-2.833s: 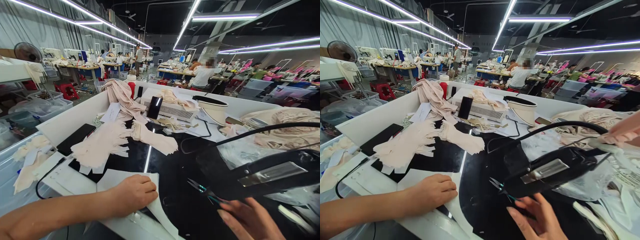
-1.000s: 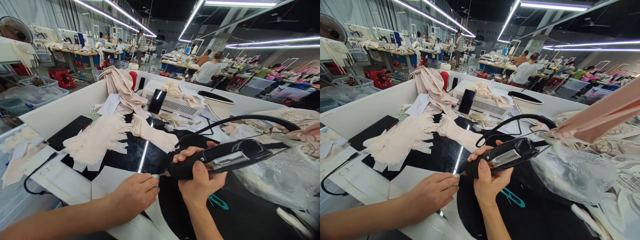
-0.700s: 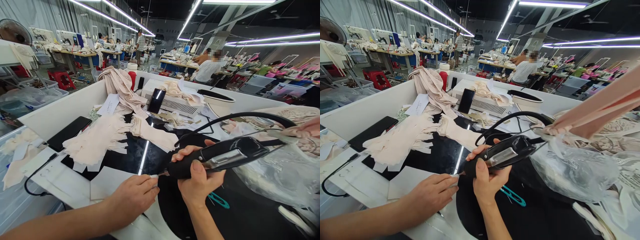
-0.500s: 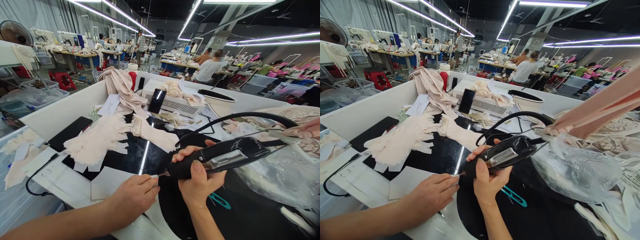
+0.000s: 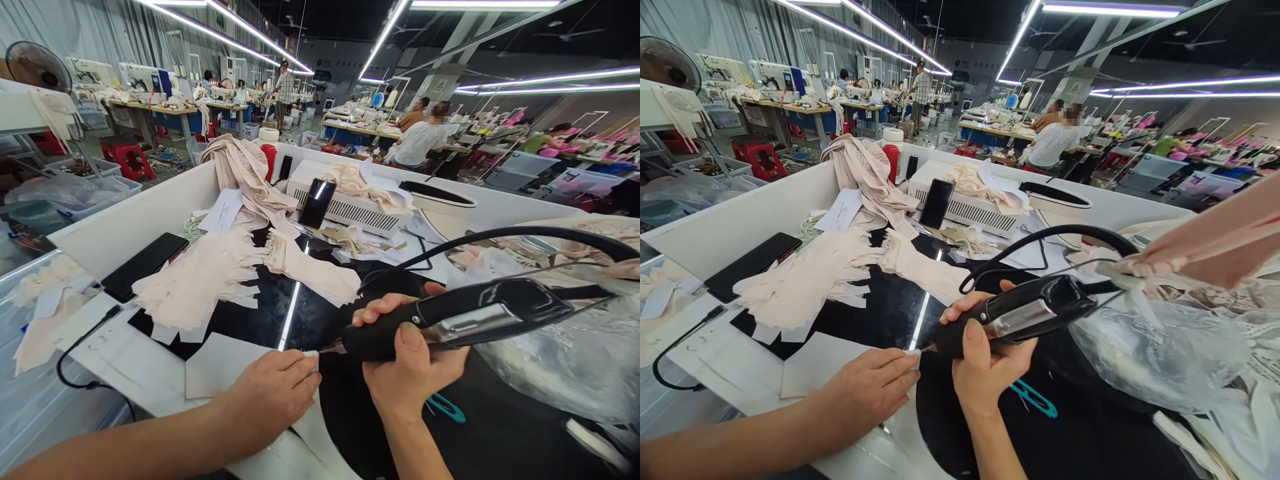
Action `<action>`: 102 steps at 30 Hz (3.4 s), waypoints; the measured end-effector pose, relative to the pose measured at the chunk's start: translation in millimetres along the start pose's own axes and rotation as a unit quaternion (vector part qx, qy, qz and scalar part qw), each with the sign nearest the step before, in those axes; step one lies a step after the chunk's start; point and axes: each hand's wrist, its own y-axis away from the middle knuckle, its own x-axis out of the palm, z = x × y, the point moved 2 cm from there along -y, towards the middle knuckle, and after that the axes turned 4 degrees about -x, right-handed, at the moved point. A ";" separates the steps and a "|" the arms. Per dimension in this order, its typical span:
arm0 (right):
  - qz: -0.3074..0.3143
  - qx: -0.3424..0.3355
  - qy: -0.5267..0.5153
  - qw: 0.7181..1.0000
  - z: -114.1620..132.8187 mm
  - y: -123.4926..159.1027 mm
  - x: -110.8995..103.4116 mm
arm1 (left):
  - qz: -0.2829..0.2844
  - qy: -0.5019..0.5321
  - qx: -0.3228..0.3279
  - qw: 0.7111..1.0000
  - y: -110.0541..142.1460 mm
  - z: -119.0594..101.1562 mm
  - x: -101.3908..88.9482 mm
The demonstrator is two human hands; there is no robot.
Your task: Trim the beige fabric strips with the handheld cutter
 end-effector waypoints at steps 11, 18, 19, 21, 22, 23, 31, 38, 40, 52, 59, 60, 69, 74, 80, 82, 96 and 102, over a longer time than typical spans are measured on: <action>0.010 0.011 0.011 1.000 -3.1 5.5 -0.7 | 0.020 0.005 -0.008 1.000 -0.6 -0.5 -0.7; 0.005 0.014 0.001 1.000 -2.9 6.3 3.0 | 0.020 0.002 -0.008 1.000 -0.6 0.2 1.2; 0.009 0.013 0.002 1.000 -3.3 6.7 3.2 | 0.028 0.000 -0.006 1.000 -0.6 0.2 1.4; 0.014 0.012 0.006 1.000 -3.9 7.2 3.3 | 0.045 0.003 -0.005 0.999 -0.8 0.2 1.5; 0.014 0.013 0.008 1.000 -4.0 7.2 3.2 | 0.046 0.007 -0.006 0.999 -1.0 0.1 1.3; 0.013 0.013 0.010 1.000 -4.0 6.9 3.2 | 0.045 0.010 -0.009 0.999 -1.3 0.1 0.9; 0.002 0.025 -0.014 1.000 -1.5 7.2 7.7 | 0.055 0.018 -0.028 0.998 -4.4 0.3 -0.5; 0.031 0.016 -0.022 0.999 -3.7 12.4 11.5 | 0.023 0.030 -0.036 0.999 -5.0 0.2 -1.1; 0.033 0.013 -0.020 0.999 -4.0 12.5 11.3 | 0.022 0.029 -0.038 0.999 -5.3 0.2 -1.5; -0.013 0.020 -0.005 1.000 15.7 3.8 5.4 | 0.063 0.039 -0.057 0.996 -2.4 19.5 -12.7; -0.018 0.045 0.013 0.999 36.2 9.9 -12.1 | 0.070 0.009 -0.079 0.994 0.9 49.6 -37.6; -0.016 0.046 0.011 0.999 38.3 11.5 -13.6 | 0.056 0.015 -0.070 0.996 2.1 47.8 -40.7; 0.013 0.048 -0.005 0.999 43.4 22.6 -14.8 | 0.008 0.119 0.032 0.992 -2.8 5.6 -45.7; 0.024 0.048 0.001 0.999 41.7 29.4 -18.6 | 0.037 0.108 0.036 0.993 -3.2 4.0 -37.2; 0.032 0.047 -0.001 0.998 39.0 35.1 -21.5 | 0.032 0.109 0.032 0.993 -1.3 5.5 -36.1; 0.037 0.048 -0.004 0.998 38.0 36.3 -21.5 | 0.034 0.107 0.033 0.993 -1.7 5.0 -36.4; 0.032 0.056 -0.003 0.998 44.2 37.2 -19.9 | 0.037 0.113 0.030 0.992 0.6 5.0 -33.9; 0.036 0.055 0.002 0.998 47.4 42.8 -19.4 | 0.050 0.117 0.025 0.992 1.4 4.7 -32.8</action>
